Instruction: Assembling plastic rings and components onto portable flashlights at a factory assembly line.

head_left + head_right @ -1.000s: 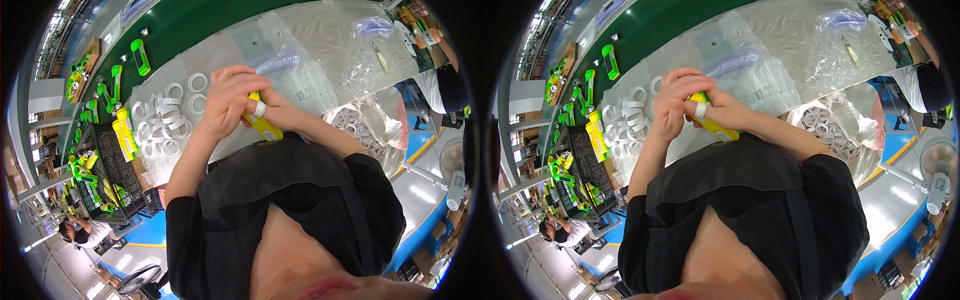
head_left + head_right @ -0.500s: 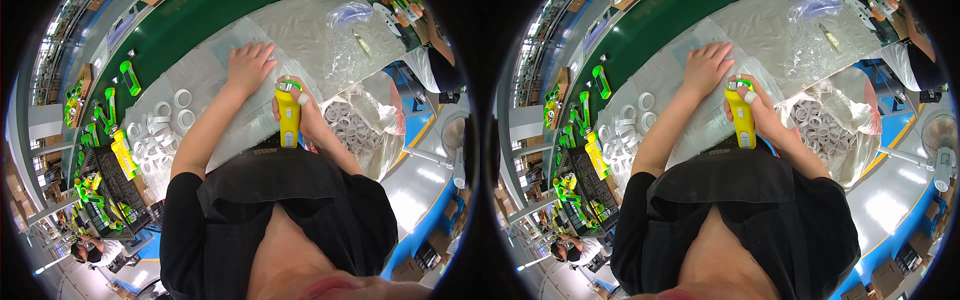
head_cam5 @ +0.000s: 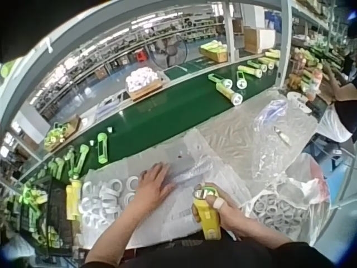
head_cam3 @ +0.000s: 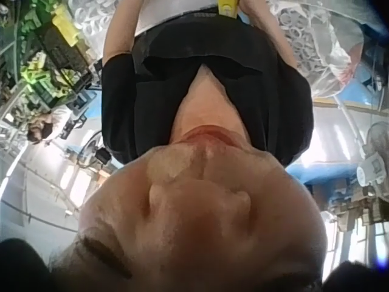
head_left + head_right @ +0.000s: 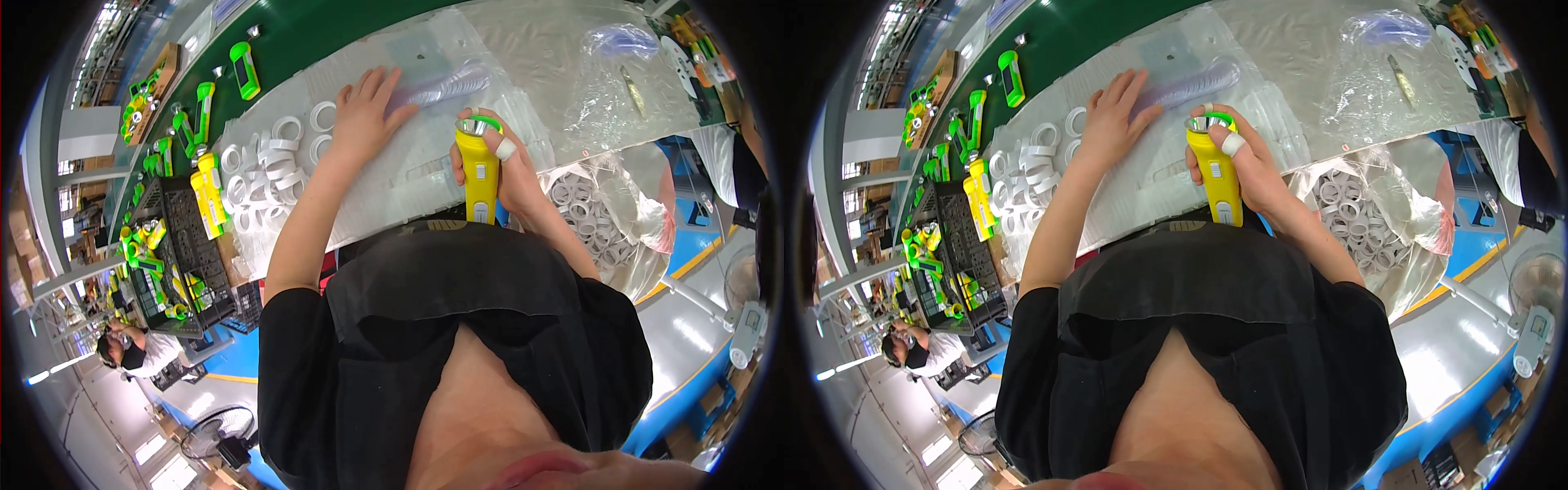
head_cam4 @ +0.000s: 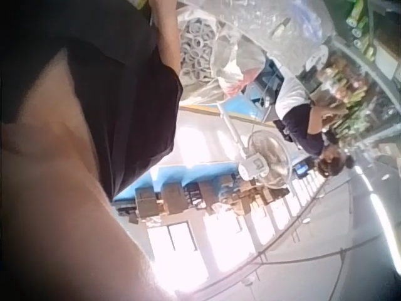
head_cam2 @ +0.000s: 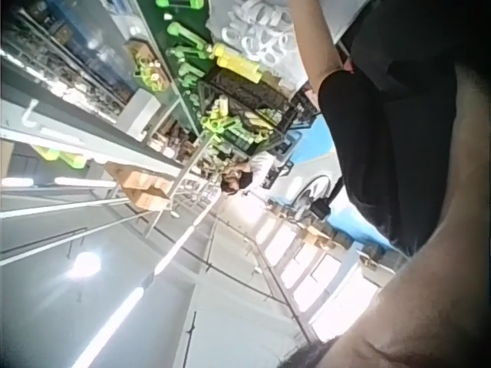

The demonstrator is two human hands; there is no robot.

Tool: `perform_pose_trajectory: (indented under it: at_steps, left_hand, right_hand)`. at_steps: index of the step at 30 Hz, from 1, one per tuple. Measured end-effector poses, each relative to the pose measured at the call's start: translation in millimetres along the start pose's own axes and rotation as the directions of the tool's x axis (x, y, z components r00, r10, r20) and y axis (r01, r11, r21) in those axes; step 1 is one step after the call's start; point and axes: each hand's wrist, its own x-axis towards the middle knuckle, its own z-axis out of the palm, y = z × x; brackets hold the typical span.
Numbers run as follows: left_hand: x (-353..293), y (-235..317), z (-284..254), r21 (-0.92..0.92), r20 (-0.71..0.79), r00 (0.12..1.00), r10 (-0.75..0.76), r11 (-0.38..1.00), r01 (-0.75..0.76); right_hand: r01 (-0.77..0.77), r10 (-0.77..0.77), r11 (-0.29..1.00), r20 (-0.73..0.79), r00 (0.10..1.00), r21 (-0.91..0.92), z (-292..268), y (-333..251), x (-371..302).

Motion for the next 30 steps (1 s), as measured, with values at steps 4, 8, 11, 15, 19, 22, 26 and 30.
perform_pose_trajectory:
  at_steps: [4,8,11,15,19,22,26,30]
  left_hand:
    - [-2,21,-42,-0.509,-0.100,0.995,0.005,0.859,-0.055]
    - [-10,56,-69,-0.607,-0.146,0.974,0.175,0.761,-0.228]
    - [-25,52,-72,-0.518,-0.173,0.964,0.205,0.813,-0.265]
    - [-37,44,-75,-0.514,-0.206,0.963,0.173,0.818,-0.257]
    - [-46,38,-79,-0.520,-0.273,0.952,0.138,0.812,-0.266]
    - [-55,33,-82,-0.566,-0.277,0.956,0.094,0.788,-0.241]
    - [-63,20,-80,-0.586,-0.259,0.961,0.097,0.775,-0.236]
    - [-68,14,-81,-0.591,-0.264,0.959,0.103,0.769,-0.245]
  right_hand:
    - [-0.031,0.028,0.999,0.109,0.994,0.027,4,5,12]
    - [-0.044,0.036,0.998,0.210,0.977,0.036,23,9,21]
    - [-0.067,0.073,0.997,0.278,0.958,-0.031,31,12,25]
    - [-0.079,0.091,0.996,0.317,0.944,-0.050,44,19,29]
    - [-0.090,0.133,0.982,0.274,0.953,-0.164,57,22,29]
    - [-0.060,0.108,0.986,0.321,0.941,-0.155,58,25,35]
    - [-0.080,0.128,0.982,0.292,0.948,-0.170,64,26,36]
    - [-0.078,0.129,0.982,0.298,0.946,-0.174,69,32,38]
